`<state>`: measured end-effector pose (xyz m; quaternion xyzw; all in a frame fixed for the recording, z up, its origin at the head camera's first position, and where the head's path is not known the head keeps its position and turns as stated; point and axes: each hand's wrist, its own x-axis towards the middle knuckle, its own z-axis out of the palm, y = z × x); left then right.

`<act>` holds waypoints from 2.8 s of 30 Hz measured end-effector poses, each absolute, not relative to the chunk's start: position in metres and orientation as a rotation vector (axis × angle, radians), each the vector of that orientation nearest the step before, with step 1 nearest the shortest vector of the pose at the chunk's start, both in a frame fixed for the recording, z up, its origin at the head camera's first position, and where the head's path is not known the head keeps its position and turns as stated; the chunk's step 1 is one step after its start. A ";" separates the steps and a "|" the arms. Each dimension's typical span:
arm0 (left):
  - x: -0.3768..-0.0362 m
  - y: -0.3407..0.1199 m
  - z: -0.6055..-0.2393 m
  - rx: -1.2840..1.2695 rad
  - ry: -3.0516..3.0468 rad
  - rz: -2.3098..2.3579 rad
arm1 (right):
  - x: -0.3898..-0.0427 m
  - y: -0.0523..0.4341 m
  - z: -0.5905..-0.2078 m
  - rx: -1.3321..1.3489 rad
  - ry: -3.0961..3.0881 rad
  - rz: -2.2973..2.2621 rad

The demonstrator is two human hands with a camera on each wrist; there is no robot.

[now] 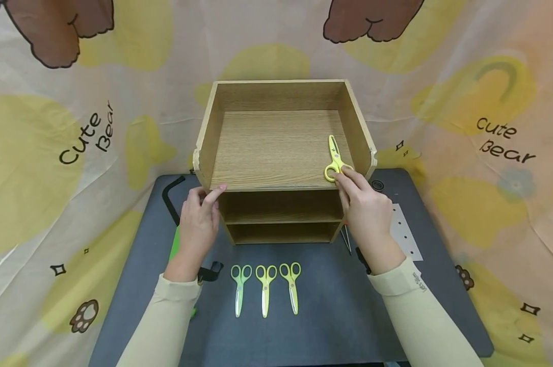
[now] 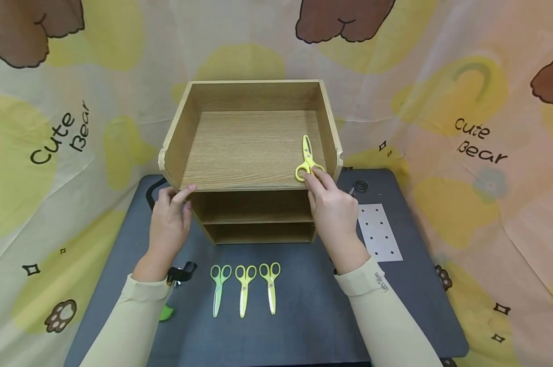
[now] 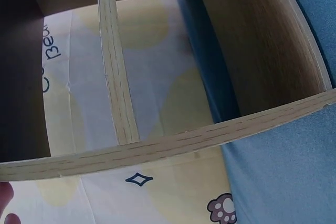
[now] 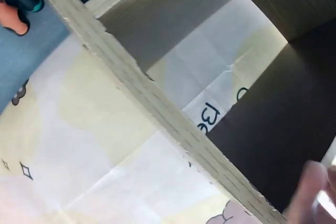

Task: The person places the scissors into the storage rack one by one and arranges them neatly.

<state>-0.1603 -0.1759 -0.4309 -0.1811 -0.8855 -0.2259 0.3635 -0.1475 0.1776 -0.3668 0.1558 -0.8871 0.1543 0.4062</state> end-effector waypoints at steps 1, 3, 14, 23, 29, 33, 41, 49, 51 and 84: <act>-0.160 -0.176 -0.431 -0.466 -2.279 -0.581 | -0.147 0.177 -0.367 0.381 -2.263 0.389; -0.160 -0.176 -0.431 -0.469 -2.279 -0.583 | -0.147 0.177 -0.366 0.355 -2.310 0.390; -0.160 -0.176 -0.433 -0.468 -2.277 -0.568 | -0.137 0.176 -0.374 0.389 -2.145 0.427; -0.159 -0.176 -0.431 -0.459 -2.292 -0.580 | -0.102 0.139 -0.439 0.545 -2.087 0.690; -0.159 -0.176 -0.430 -0.464 -2.297 -0.587 | -0.084 0.116 -0.505 0.359 -2.546 0.864; -0.159 -0.177 -0.431 -0.466 -2.303 -0.581 | -0.079 0.104 -0.535 0.195 -2.779 0.916; -0.160 -0.177 -0.432 -0.466 -2.287 -0.576 | -0.070 0.089 -0.573 0.127 -3.013 0.858; -0.159 -0.174 -0.432 -0.455 -2.295 -0.564 | -0.065 0.087 -0.586 0.102 -3.085 0.723; -0.158 -0.174 -0.432 -0.449 -2.295 -0.561 | -0.063 0.087 -0.587 0.110 -3.077 0.696; -0.158 -0.174 -0.429 -0.476 -2.278 -0.581 | -0.080 0.120 -0.541 0.237 -3.276 1.309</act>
